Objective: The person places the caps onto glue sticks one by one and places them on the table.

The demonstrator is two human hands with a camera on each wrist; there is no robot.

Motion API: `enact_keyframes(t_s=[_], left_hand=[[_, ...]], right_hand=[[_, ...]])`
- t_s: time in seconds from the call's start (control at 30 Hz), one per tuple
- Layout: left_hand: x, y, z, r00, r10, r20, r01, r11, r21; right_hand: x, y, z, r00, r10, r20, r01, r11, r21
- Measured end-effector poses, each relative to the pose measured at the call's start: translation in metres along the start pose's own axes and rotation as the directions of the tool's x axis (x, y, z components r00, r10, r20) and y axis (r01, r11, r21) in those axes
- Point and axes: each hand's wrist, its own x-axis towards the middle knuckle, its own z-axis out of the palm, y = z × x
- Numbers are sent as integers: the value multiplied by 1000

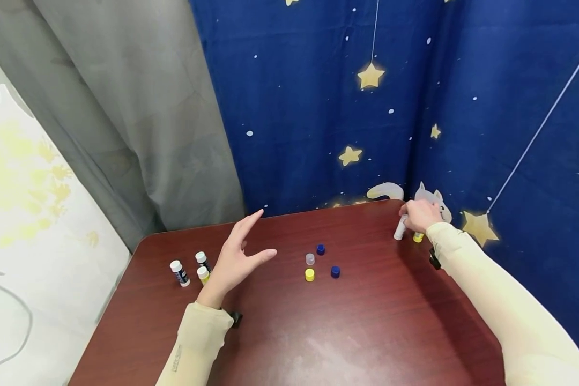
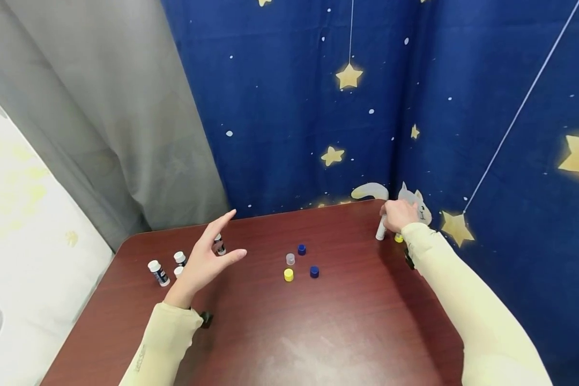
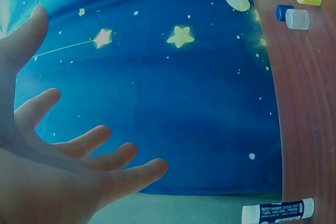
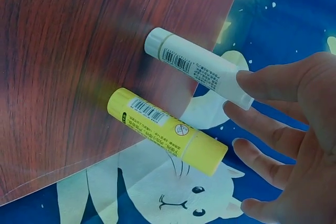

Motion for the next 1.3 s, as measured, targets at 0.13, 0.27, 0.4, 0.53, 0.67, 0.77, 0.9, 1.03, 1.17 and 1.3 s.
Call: enact_keyframes(t_s=[0.13,0.27,0.4,0.53,0.67,0.77,0.9,1.03,1.17,1.3], left_hand=[[2,10,1,1000,-14,-2,14,999,-35],[1,11,2,1000,-11,1,11,999,-43],[3,2,3,1000,-8,1,8,1000,-29],[3,2,4,1000,-8,-6,8,999,-36],[3,2,4,1000,-4,-12,4,999,-43],[2,1,4,1000,-8,-7,8,1000,-26],[1,-2,3,1000,-2,0,2,1000,0],[2,-2,0,1000,10,2,-10,1000,0],[3,-1,-2,1000,15,0,-15,1000,6],[3,-1,-4,1000,11,-3,-11,1000,22]], right_hand=[[-2,3,-3,1000,-3,11,3,1000,-8],[-3,6,-4,1000,-13,14,13,1000,-15],[-4,9,-6,1000,-16,11,16,1000,-21],[-3,11,-7,1000,-21,7,21,1000,-18],[-2,10,-5,1000,-16,4,16,1000,-12],[-3,9,-4,1000,-12,25,12,1000,-12],[-6,9,-6,998,1,69,-1,1000,-2],[-5,6,-10,997,22,79,-23,1000,16],[0,-1,-14,1000,18,22,-19,1000,6],[5,-18,-20,998,-30,-55,29,999,-17]])
